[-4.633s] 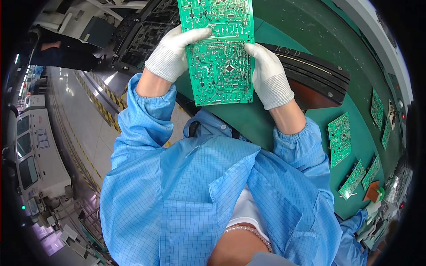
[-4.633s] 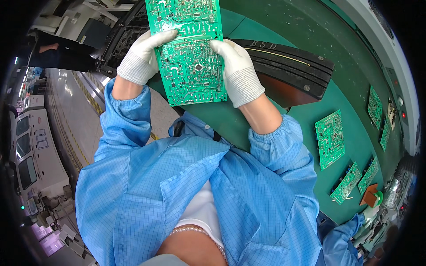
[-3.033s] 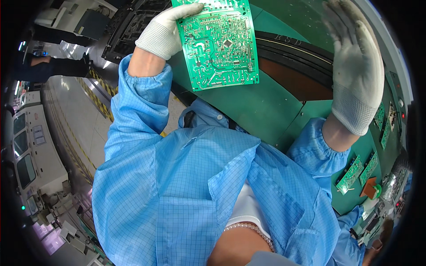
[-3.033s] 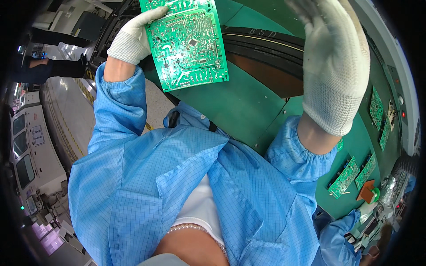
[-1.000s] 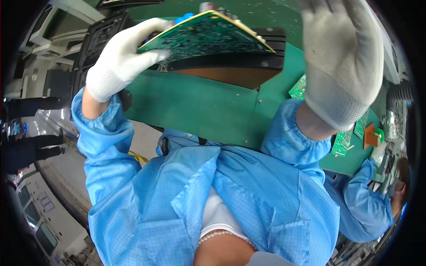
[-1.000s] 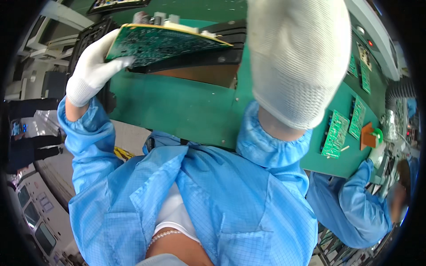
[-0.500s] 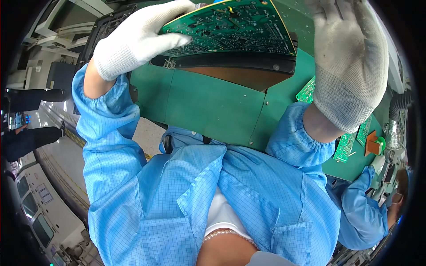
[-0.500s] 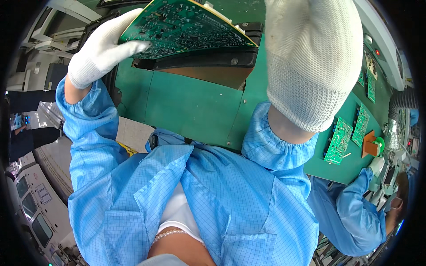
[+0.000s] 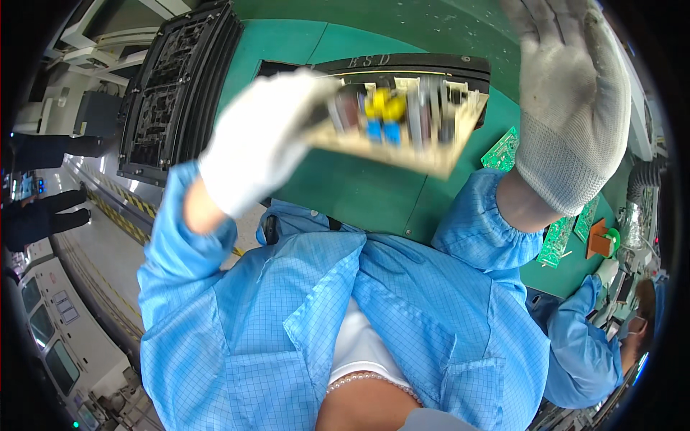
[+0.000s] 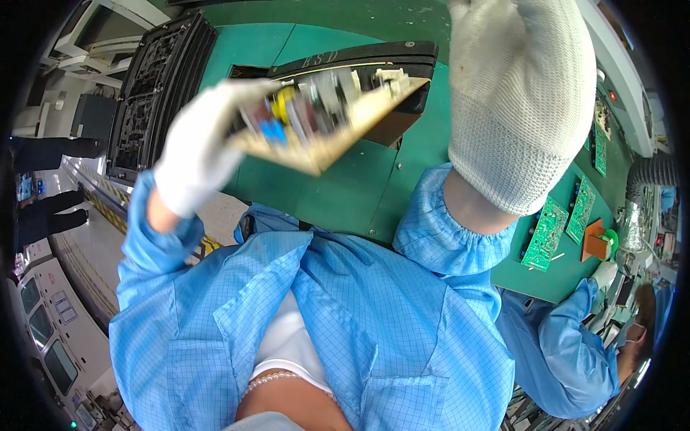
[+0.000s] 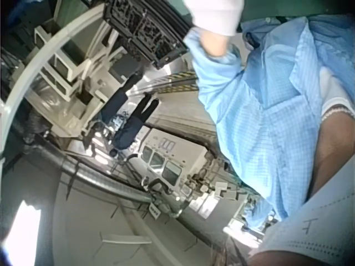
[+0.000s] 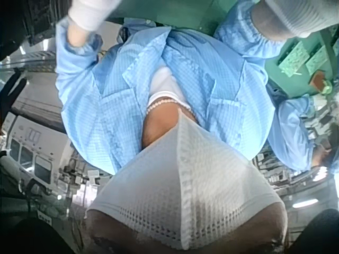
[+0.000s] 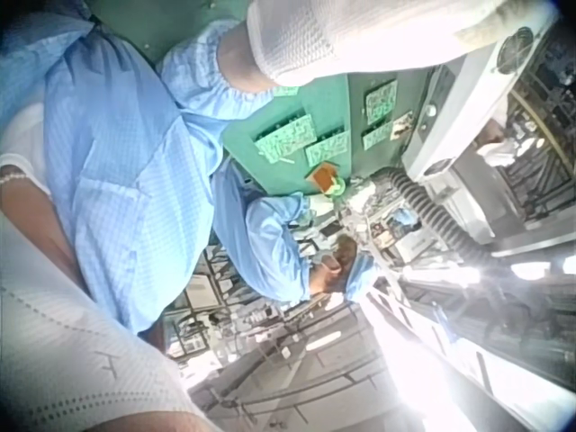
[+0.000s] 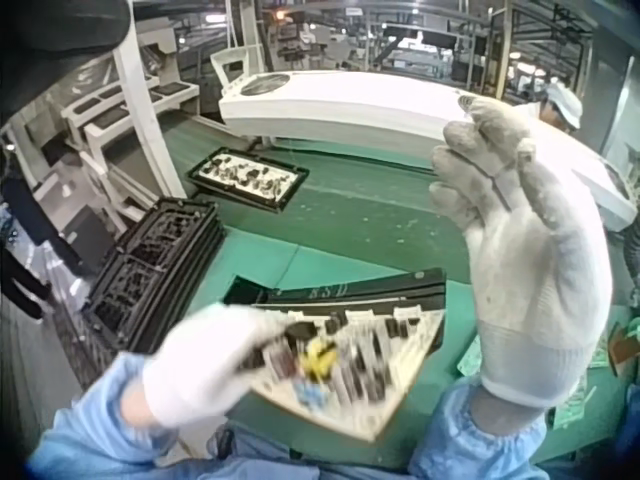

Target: Organizing and inspecting printed circuit boards on an electronics assembly line.

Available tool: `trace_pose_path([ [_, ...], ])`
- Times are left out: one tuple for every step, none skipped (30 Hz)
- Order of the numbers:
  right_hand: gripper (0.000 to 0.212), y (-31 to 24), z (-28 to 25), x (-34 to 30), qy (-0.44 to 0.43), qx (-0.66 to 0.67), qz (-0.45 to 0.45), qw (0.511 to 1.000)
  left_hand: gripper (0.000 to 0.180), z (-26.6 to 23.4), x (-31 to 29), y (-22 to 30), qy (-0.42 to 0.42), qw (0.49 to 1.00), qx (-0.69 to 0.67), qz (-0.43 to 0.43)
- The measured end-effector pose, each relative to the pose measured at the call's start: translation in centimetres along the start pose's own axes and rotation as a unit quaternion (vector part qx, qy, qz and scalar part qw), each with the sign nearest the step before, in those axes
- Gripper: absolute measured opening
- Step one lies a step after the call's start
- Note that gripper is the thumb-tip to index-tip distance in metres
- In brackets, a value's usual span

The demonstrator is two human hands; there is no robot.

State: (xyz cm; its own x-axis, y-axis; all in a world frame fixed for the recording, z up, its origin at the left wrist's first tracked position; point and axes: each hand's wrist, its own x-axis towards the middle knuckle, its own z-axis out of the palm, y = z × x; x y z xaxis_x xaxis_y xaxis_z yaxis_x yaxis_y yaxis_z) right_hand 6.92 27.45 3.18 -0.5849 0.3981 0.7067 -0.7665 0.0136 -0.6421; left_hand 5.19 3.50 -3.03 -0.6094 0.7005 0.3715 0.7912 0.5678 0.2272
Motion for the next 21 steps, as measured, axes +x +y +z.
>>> trace_pose_path([
  [0.052, -0.1, -0.2, 0.0, 0.011, 0.014, 0.026, 0.999, 0.045, 0.9, -1.0, 1.3, 0.043, 0.998, 0.029, 0.026],
  [0.051, -0.1, -0.4, 0.1, 0.015, 0.020, 0.040, 0.999, 0.042, 1.4, -1.9, 2.2, 0.019, 0.998, 0.052, 0.011],
  [0.051, -0.2, -0.6, 0.1, 0.019, 0.027, 0.054, 0.998, 0.040, 1.6, -2.6, 2.5, 0.030, 0.998, 0.056, 0.006],
  [0.051, -0.2, -0.7, 0.1, 0.004, 0.020, 0.042, 0.999, 0.038, 1.6, -3.2, 2.5, 0.026, 0.997, 0.071, 0.009],
  [0.052, -0.3, -0.9, 0.0, -0.006, 0.017, 0.036, 0.999, 0.035, 1.3, -3.8, 2.0, 0.032, 0.998, 0.052, -0.006],
  [0.052, -0.4, -0.9, 0.1, -0.017, 0.013, 0.029, 0.999, 0.036, 0.9, -4.0, 1.3, 0.106, 0.994, -0.013, 0.013],
  [0.049, -0.7, -1.0, -0.2, -0.017, -0.002, 0.056, 0.998, 0.039, 0.0, -4.6, 0.7, 0.108, 0.994, -0.026, -0.008],
  [0.048, -0.8, -1.0, 0.0, -0.019, -0.007, 0.065, 0.998, 0.045, -0.7, -4.6, -0.2, 0.166, 0.985, -0.032, 0.016],
  [0.047, -1.0, -1.0, -0.1, -0.022, -0.012, 0.075, 0.997, 0.046, -1.8, -5.1, -0.4, 0.187, 0.979, -0.070, -0.030],
  [0.043, -1.0, -0.8, 0.3, -0.108, -0.063, 0.028, 0.992, 0.036, -2.2, -5.1, -0.2, 0.259, 0.960, -0.090, -0.062],
  [0.039, -1.1, -0.5, 0.3, -0.152, -0.122, 0.030, 0.980, 0.027, -2.8, -5.1, 0.0, 0.301, 0.938, -0.075, -0.156],
  [0.035, -1.1, -0.2, 0.4, -0.196, -0.180, 0.026, 0.964, 0.016, -3.5, -4.6, -0.2, 0.335, 0.918, -0.041, -0.208],
  [0.036, -1.1, 0.2, 0.5, -0.234, -0.243, 0.025, 0.941, 0.012, -4.3, -3.7, -0.6, 0.373, 0.915, 0.006, -0.153],
  [0.038, -0.8, 1.0, 0.3, -0.265, -0.288, 0.039, 0.920, 0.014, -5.5, -3.1, -1.0, 0.366, 0.920, 0.119, -0.080],
  [0.042, -0.5, 1.8, 0.2, -0.290, -0.287, 0.055, 0.912, 0.016, -6.8, -2.6, -1.4, 0.330, 0.899, 0.289, -0.002],
  [0.045, -0.1, 2.8, 0.4, -0.312, -0.285, 0.074, 0.903, 0.020, -6.3, -1.6, -1.5, 0.420, 0.887, -0.175, -0.077],
  [0.047, 0.3, 3.5, 1.0, -0.339, -0.245, 0.098, 0.903, 0.024, -5.6, -0.1, -1.9, 0.418, 0.672, -0.603, -0.102],
  [0.048, 0.5, 4.3, 1.7, -0.364, -0.205, 0.125, 0.900, 0.032, -5.4, 0.3, -2.0, 0.419, 0.630, -0.638, -0.143],
  [0.050, 0.9, 5.0, 2.4, -0.387, -0.167, 0.153, 0.894, 0.033, -4.5, 0.8, -1.9, 0.386, 0.578, -0.712, -0.100],
  [0.048, 0.7, 5.2, 3.1, -0.407, -0.140, 0.190, 0.882, 0.033, -4.0, 1.1, -2.1, 0.340, 0.530, -0.775, -0.065],
  [0.046, 0.6, 5.4, 3.9, -0.425, -0.115, 0.228, 0.869, 0.033, -3.3, 1.3, -2.2, 0.289, 0.476, -0.830, -0.038],
])
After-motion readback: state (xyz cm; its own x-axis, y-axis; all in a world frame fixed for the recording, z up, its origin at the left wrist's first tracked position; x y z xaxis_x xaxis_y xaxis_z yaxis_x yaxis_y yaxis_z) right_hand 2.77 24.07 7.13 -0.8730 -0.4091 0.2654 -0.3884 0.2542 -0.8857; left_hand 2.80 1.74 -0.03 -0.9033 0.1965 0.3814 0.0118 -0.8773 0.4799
